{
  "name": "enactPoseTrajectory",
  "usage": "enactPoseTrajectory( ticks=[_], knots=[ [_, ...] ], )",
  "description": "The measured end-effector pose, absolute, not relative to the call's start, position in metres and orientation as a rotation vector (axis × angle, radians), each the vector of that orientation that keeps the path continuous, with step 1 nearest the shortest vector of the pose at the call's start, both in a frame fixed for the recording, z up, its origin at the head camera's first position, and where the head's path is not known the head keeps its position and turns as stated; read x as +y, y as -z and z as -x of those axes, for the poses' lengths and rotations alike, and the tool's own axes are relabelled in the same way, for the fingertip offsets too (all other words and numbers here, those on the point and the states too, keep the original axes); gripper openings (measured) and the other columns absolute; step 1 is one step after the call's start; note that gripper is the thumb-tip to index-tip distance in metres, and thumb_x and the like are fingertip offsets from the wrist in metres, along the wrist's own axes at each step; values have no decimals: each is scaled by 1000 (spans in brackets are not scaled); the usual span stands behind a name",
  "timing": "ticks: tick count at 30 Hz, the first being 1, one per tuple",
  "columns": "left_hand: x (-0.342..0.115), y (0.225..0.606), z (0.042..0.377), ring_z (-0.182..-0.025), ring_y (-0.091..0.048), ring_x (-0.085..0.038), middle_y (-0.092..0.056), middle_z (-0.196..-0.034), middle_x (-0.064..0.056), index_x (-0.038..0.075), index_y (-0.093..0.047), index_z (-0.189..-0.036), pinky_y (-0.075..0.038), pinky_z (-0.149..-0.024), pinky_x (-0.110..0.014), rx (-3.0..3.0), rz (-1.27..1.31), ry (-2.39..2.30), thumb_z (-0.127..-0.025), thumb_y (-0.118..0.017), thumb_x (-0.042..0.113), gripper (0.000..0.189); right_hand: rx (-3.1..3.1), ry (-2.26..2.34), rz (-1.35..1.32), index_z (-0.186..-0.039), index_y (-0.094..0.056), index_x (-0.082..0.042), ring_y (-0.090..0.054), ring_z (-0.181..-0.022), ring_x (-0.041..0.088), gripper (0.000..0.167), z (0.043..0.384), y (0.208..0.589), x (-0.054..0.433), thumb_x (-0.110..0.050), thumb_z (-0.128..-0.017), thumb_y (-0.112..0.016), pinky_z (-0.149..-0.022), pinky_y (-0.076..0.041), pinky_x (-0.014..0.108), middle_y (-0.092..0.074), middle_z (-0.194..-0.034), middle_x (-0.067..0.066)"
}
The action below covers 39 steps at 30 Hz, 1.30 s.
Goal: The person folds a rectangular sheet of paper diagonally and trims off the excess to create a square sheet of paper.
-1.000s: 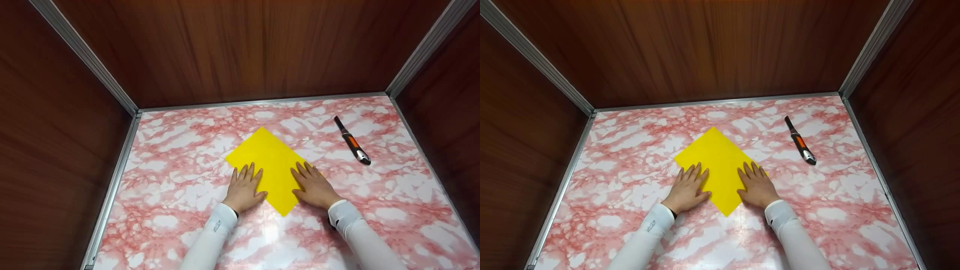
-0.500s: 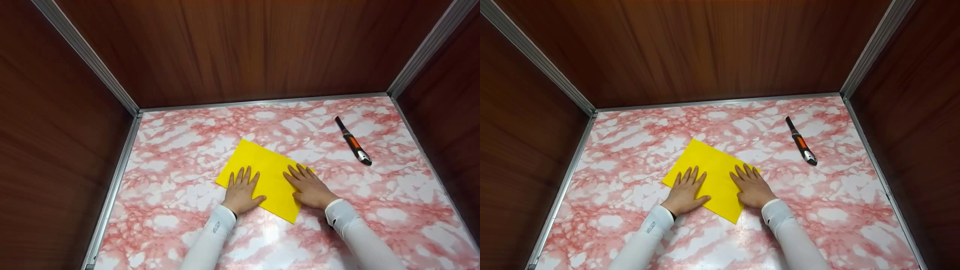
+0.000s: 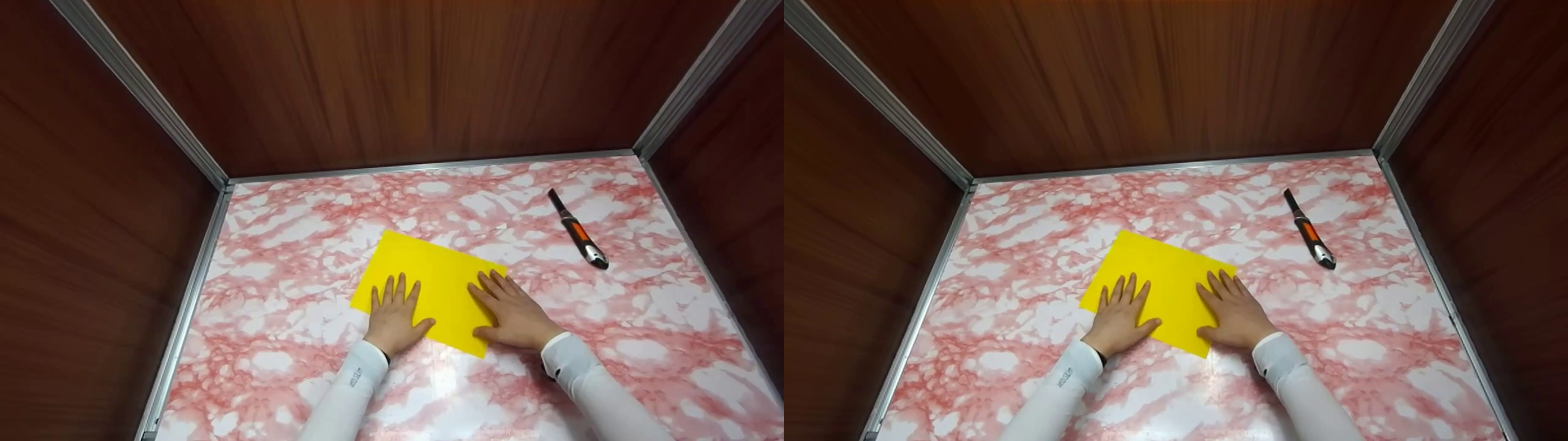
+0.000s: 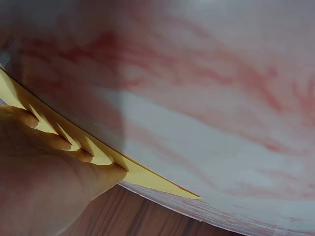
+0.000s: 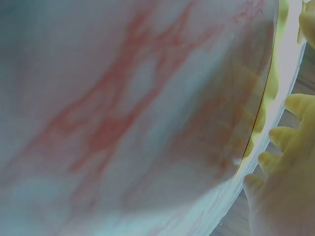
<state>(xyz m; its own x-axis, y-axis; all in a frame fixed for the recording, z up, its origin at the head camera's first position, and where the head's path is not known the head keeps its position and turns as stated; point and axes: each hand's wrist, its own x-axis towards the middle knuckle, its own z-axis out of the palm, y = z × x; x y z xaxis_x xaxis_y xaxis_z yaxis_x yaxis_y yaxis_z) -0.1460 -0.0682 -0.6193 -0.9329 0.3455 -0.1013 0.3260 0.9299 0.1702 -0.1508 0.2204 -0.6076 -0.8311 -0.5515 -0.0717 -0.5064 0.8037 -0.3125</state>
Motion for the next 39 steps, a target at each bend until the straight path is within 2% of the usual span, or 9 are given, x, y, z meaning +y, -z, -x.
enactPoseTrajectory(
  ticks=[6, 12, 23, 30, 39],
  knots=[
    [-64, 618, 139, -146, -4, -38, -9, -161, -14, 22, -21, -156, -6, -109, -65, 2972, -444, -240, -90, -41, 71, 85, 2805, 389, 893, -156, -24, -20, -6, -147, 31, 99, 142, 607, 228, -71, -80, -61, -115, -8, 51, -14, -161, 9],
    [-60, 617, 135, -145, -5, -39, -10, -160, -16, 22, -21, -157, -6, -109, -66, 2980, -374, -207, -90, -40, 72, 86, 2792, 375, 885, -156, -25, -21, -8, -147, 29, 103, 139, 610, 229, -73, -76, -63, -114, -9, 51, -14, -161, 8],
    [-59, 613, 125, -146, -9, -37, -13, -161, -13, 20, -28, -155, -7, -110, -63, 2973, -471, -229, -93, -45, 64, 78, 2771, 379, 873, -155, -26, -20, -8, -147, 29, 103, 139, 610, 230, -74, -76, -62, -114, -9, 51, -14, -161, 8],
    [-60, 613, 122, -146, -2, -38, -9, -161, -13, 22, -22, -156, -2, -110, -63, 2905, -546, -218, -90, -41, 72, 85, 2780, 386, 881, -155, -25, -21, -7, -147, 29, 101, 138, 610, 229, -73, -77, -61, -115, -8, 50, -13, -161, 7],
    [-62, 614, 122, -146, -2, -37, -10, -161, -13, 22, -23, -156, -3, -110, -63, 2904, -560, -216, -86, -41, 77, 91, 2830, 441, 843, -154, -29, -18, -12, -146, 30, 99, 138, 611, 226, -72, -78, -61, -114, -11, 51, -19, -160, 7]
  ],
)
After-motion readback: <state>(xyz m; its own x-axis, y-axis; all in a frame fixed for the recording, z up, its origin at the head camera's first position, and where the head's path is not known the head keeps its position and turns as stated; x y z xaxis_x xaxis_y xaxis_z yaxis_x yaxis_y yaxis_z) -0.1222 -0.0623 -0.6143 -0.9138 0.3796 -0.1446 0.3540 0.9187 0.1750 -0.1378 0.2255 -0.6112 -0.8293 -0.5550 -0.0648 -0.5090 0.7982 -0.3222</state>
